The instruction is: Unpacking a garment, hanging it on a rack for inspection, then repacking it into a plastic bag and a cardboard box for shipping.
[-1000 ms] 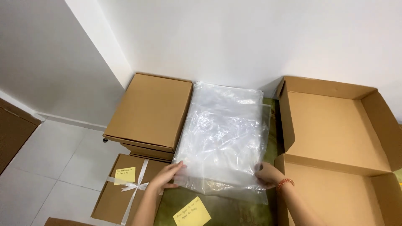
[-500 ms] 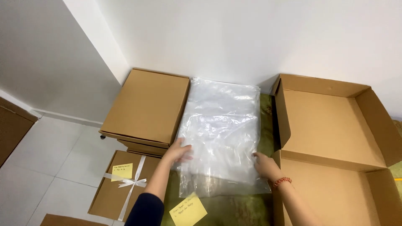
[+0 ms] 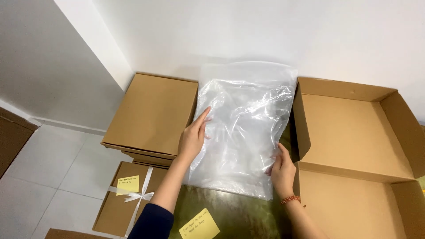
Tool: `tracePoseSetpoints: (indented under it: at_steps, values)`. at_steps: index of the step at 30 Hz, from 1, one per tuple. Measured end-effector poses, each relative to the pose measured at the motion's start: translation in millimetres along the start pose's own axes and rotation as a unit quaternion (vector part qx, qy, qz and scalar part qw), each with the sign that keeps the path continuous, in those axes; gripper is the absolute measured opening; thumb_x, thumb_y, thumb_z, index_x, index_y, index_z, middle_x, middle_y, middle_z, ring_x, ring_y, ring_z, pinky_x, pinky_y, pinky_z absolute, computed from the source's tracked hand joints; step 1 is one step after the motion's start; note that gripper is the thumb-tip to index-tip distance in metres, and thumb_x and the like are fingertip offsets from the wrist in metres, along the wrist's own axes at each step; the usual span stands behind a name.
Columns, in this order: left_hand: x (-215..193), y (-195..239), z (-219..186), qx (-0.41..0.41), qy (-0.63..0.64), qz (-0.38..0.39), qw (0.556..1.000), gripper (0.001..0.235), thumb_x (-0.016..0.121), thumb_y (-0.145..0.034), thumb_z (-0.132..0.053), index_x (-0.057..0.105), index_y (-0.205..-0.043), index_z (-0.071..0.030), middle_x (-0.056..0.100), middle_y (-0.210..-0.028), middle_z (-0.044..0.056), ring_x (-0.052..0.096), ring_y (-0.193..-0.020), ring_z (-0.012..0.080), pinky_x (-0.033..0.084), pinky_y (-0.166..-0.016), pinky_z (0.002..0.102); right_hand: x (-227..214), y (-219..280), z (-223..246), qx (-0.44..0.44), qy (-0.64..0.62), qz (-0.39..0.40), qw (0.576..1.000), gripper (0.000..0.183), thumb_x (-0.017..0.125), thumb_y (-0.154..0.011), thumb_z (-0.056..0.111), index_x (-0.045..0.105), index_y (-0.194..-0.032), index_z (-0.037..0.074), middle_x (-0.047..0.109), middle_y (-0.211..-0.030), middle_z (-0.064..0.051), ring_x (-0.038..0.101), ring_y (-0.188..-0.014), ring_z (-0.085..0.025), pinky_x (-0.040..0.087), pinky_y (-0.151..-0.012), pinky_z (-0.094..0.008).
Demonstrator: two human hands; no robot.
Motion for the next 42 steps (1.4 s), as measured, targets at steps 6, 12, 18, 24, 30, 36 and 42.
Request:
tracePoseSetpoints:
  at_steps: [6, 12, 18, 24, 30, 36, 42]
  values:
    - [25, 38, 123, -0.314, -0.057, 0.128, 0.939, 0.107, 0.072, -0.100, -0.039, -0.005, -0.174, -0.031, 0.043, -0.160, 0.034, 0.054, -0.141, 0.0520, 0.050, -0.110, 0.062, 10, 1, -43, 0.216, 0.042, 0.063, 0.973, 0.063, 0.043, -0.102, 0.001, 0.043, -0.163, 0.020, 0.079, -0.110, -0.022, 0.079, -0.064, -0.038, 0.069, -0.064, -0.044]
    - [56, 99, 230, -0.433, -0.022, 0.125, 0.893, 0.085, 0.083, -0.080, -0.012, 0.051, -0.158, -0.024, 0.066, -0.141, 0.025, 0.082, -0.072, 0.0330, 0.066, -0.041, 0.032, 14, 6, -63, 0.179, 0.192, 0.145, 0.954, 0.056, 0.058, -0.102, 0.020, 0.056, -0.157, 0.031, 0.070, -0.144, -0.018, 0.063, -0.136, -0.043, 0.049, -0.116, -0.055]
    - [59, 123, 243, -0.438, 0.043, 0.083, 0.894, 0.080, 0.079, -0.081, -0.005, 0.053, -0.156, -0.017, 0.065, -0.139, 0.028, 0.077, -0.052, 0.0281, 0.064, -0.036, 0.033, 31, -20, -106, 0.148, 0.221, 0.142, 0.953, 0.054, 0.057, -0.102, 0.026, 0.058, -0.155, 0.038, 0.079, -0.127, -0.012, 0.068, -0.128, -0.040, 0.052, -0.113, -0.053]
    - [53, 117, 214, -0.426, 0.076, 0.037, 0.901, 0.066, 0.074, -0.090, -0.003, 0.052, -0.152, -0.002, 0.077, -0.096, 0.025, 0.076, -0.052, 0.0255, 0.068, -0.044, 0.032, 21, -21, -77, 0.116, 0.172, 0.111, 0.972, 0.063, 0.060, -0.100, 0.019, 0.050, -0.161, 0.033, 0.074, -0.134, -0.022, 0.065, -0.129, -0.047, 0.052, -0.110, -0.057]
    - [38, 122, 144, -0.445, 0.105, -0.011, 0.889, 0.065, 0.060, -0.099, -0.001, 0.041, -0.162, -0.001, 0.062, -0.127, 0.036, 0.080, -0.074, 0.0352, 0.073, -0.062, 0.036, 22, 16, -56, -0.204, 0.303, 0.048, 0.930, 0.069, 0.077, -0.087, 0.018, 0.059, -0.153, 0.009, 0.049, -0.158, -0.029, 0.052, -0.140, -0.051, 0.051, -0.111, -0.060]
    - [53, 138, 163, -0.465, 0.122, -0.038, 0.876, 0.072, 0.063, -0.101, 0.007, 0.039, -0.164, -0.019, 0.076, -0.117, 0.019, 0.080, -0.077, 0.0286, 0.067, -0.067, 0.036, 30, 44, -55, 0.015, 0.397, 0.384, 0.833, 0.077, 0.025, -0.109, 0.059, -0.004, -0.173, 0.025, -0.021, -0.180, 0.005, -0.019, -0.166, -0.022, -0.004, -0.133, -0.056]
    - [46, 139, 155, -0.467, 0.175, -0.093, 0.862, 0.080, 0.057, -0.100, 0.004, 0.023, -0.169, -0.015, 0.070, -0.117, 0.018, 0.079, -0.083, 0.0302, 0.064, -0.073, 0.035, 25, 53, -46, 0.000, 0.417, 0.380, 0.826, 0.075, 0.017, -0.108, 0.061, -0.010, -0.172, 0.032, -0.027, -0.178, 0.007, -0.028, -0.163, -0.019, -0.012, -0.131, -0.060]
Point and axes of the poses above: each hand's wrist, its own y-axis away from the middle knuckle, its own x-axis out of the palm, z = x × y, the point moved 1 cm from there along -y, towards the middle knuckle
